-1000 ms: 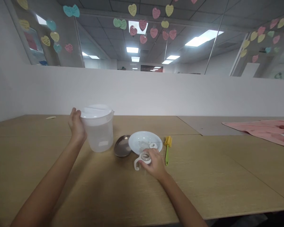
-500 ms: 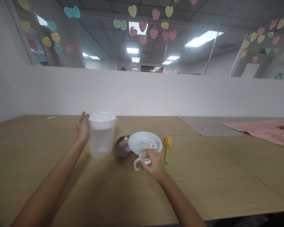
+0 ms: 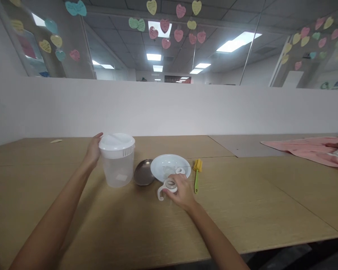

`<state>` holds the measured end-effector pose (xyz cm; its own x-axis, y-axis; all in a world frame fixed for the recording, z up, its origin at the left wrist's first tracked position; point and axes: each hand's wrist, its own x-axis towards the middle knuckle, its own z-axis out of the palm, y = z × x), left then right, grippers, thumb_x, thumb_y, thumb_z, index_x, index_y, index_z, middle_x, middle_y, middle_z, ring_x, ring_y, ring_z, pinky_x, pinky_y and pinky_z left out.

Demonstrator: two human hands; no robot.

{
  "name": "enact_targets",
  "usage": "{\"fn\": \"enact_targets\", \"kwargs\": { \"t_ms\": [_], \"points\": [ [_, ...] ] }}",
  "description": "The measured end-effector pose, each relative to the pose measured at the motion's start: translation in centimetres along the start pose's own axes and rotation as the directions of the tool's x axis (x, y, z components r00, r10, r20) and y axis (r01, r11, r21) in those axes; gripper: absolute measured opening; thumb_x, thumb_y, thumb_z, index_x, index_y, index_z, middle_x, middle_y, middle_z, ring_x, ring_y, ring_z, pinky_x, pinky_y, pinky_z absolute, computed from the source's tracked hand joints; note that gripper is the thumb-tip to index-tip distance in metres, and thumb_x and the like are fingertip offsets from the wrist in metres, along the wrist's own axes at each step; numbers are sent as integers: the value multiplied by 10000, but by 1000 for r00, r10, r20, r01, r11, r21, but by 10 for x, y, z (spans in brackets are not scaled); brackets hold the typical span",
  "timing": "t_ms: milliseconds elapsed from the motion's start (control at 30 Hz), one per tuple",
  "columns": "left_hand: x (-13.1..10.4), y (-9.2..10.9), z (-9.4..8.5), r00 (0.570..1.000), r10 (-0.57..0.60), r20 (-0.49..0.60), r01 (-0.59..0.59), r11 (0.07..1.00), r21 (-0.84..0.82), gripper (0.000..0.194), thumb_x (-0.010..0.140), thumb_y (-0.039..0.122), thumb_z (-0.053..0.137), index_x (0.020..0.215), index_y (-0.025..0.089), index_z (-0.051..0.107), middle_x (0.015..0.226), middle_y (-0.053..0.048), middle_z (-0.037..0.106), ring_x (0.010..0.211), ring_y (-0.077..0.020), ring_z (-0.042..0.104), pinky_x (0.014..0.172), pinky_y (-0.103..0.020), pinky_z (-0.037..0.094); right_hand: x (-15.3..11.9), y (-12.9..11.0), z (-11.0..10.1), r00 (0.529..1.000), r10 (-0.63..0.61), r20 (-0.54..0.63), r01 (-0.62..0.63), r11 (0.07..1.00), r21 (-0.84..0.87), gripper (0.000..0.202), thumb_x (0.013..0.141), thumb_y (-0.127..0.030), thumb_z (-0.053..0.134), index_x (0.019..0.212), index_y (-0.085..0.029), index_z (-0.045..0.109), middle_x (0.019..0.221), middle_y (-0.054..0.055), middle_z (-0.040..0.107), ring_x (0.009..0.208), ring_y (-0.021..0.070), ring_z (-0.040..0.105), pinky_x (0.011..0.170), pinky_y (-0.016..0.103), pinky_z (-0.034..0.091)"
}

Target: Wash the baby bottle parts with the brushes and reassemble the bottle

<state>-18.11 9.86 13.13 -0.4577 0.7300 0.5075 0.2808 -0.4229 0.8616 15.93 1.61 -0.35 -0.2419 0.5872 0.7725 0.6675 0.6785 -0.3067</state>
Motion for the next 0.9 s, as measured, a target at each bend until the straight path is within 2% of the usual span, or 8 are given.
{"fn": "enact_targets", "kwargs": {
  "t_ms": [200,333,400,533,633,733,833,900],
  "points": [
    [-2,17,-28,985,80,153,-134,912,387,434,827,371,402,1134,139,603,1223,-153,596,1209,-329,478,1050,-468,317,-1,3,-1,998,-53,-46,55,998,25,503,822,-561,467,1147,-177,497,1039,123,606,975,281,560,848,438,423],
    [-28,60,-35,988,137,66,-134,582,802,536,831,343,424,1281,59,493,991,-231,658,1024,-433,566,890,-618,369,-2,14,-3,979,63,-194,-43,993,107,482,871,-528,378,1168,-165,490,1097,130,577,1039,277,532,893,451,402],
    [-49,86,-32,939,329,102,-255,467,846,539,844,356,424,1322,108,457,970,-186,668,973,-396,591,872,-586,397,-1,26,-3,900,274,-338,-232,959,160,425,888,-481,377,1138,-162,504,1072,122,583,1001,252,542,876,424,414],
    [-99,115,3,812,401,424,-582,597,551,418,871,395,411,1220,220,559,908,-67,696,852,-249,644,781,-358,485,-4,67,-4,618,574,-538,-560,801,213,404,875,-483,387,1089,-165,511,944,106,612,804,214,575,735,365,453],
    [-129,99,53,586,297,754,-727,603,328,365,889,355,383,1127,212,619,981,-73,697,874,-221,644,781,-325,481,-13,96,-3,581,662,-474,-753,658,-5,427,834,-494,407,1061,-151,520,812,106,626,702,237,596,667,382,449],
    [-143,61,106,459,40,887,-745,561,361,337,884,284,372,1017,150,651,1014,-149,681,936,-260,635,819,-366,462,-21,110,1,610,701,-369,-786,595,-168,370,755,-478,509,911,-150,582,695,117,633,693,299,629,707,471,431],
    [-144,23,141,467,-25,884,-722,566,398,312,871,247,380,932,109,653,966,-188,678,899,-276,644,769,-366,462,-22,109,4,659,713,-241,-748,586,-312,329,760,-408,508,928,-143,608,760,156,671,764,325,653,769,508,409],
    [-142,7,149,470,-56,881,-698,587,410,286,860,269,411,887,114,649,909,-170,686,838,-262,651,706,-332,454,-18,103,3,651,748,-128,-719,553,-420,356,793,-371,466,1017,-131,604,856,175,687,833,322,657,796,486,411]
  ]
}}
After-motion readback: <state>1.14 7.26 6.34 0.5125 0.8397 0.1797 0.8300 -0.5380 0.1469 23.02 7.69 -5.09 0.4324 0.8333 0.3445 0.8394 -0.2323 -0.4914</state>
